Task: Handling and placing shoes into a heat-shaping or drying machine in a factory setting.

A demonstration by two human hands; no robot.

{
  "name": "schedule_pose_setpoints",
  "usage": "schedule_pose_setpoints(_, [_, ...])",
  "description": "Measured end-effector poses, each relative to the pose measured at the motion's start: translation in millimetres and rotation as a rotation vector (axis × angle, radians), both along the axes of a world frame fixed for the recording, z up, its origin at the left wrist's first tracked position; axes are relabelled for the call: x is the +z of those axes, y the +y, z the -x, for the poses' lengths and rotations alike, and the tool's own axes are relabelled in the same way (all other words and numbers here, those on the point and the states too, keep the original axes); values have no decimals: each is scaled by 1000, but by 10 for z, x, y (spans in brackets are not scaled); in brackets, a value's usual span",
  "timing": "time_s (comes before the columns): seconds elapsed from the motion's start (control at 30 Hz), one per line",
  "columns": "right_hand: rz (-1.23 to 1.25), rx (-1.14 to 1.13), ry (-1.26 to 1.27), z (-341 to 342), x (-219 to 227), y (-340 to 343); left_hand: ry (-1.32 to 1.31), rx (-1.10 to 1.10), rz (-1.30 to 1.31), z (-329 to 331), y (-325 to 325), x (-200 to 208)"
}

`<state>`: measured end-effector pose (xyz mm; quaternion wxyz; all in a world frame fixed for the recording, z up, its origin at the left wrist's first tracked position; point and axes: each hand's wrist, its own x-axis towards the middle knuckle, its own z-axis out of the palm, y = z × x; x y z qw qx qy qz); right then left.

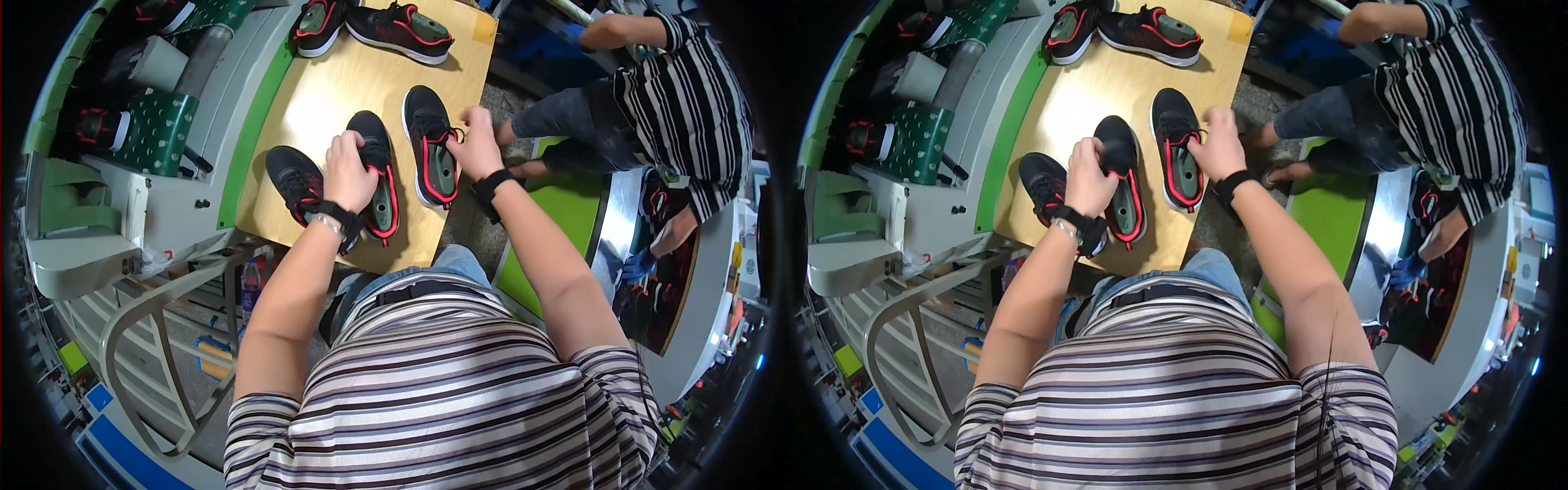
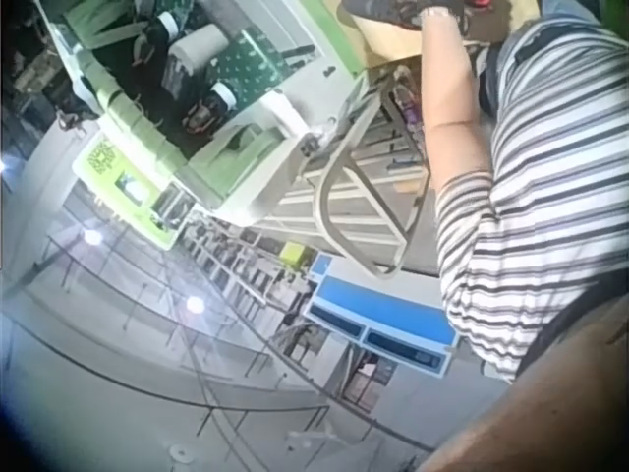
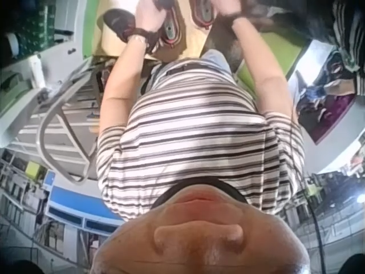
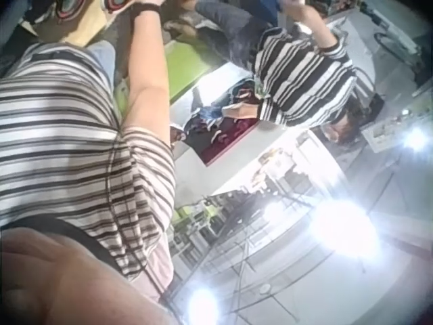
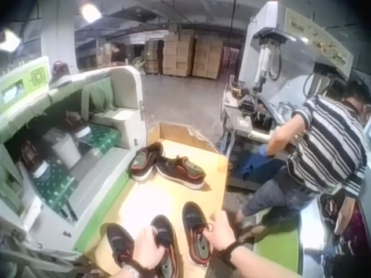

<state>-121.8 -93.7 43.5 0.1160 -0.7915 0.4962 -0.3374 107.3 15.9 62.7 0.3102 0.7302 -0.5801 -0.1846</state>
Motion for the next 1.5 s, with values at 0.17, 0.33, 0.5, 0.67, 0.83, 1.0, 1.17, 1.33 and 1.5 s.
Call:
schedule_pose_setpoints(0.17, [-1354, 45, -399, 139, -233, -153, 555, 312, -349, -101, 117, -540])
schedule_pose_setpoints(0.33, [-1038, 23, -459, 439, -248, 404, 526, 28, -250, 114, 711, -162])
schedule_pose_setpoints(0.5, [-663, 107, -261, 53, -485, 841, 401, 77, -11, 429, 637, -282])
schedule_pose_setpoints(0.67, [-846, -18, -956, -23, 5, 573, 1431, 414, -10, -70, 389, 318])
schedule_pose_setpoints(0.83, [-800, 279, -853, -508, 743, -185, 1131, 376, 438, -766, 508, 1398])
schedule_pose_setpoints(1.0, [-436, 621, -780, -1868, 1581, -1118, 429, 588, 791, -1655, 267, 1748])
schedule_pose_setpoints(1.17, [-96, 665, -371, -3362, 1466, -1994, 31, 836, 550, -2291, -452, 1504])
schedule_pose_setpoints(1.33, [20, 579, -378, -3406, 1255, -2399, -13, 910, 556, -2656, -539, 1353])
schedule_pose_setpoints(1.5, [-424, 231, 123, -1426, 427, -2730, -116, 892, 583, -2964, -373, 1349])
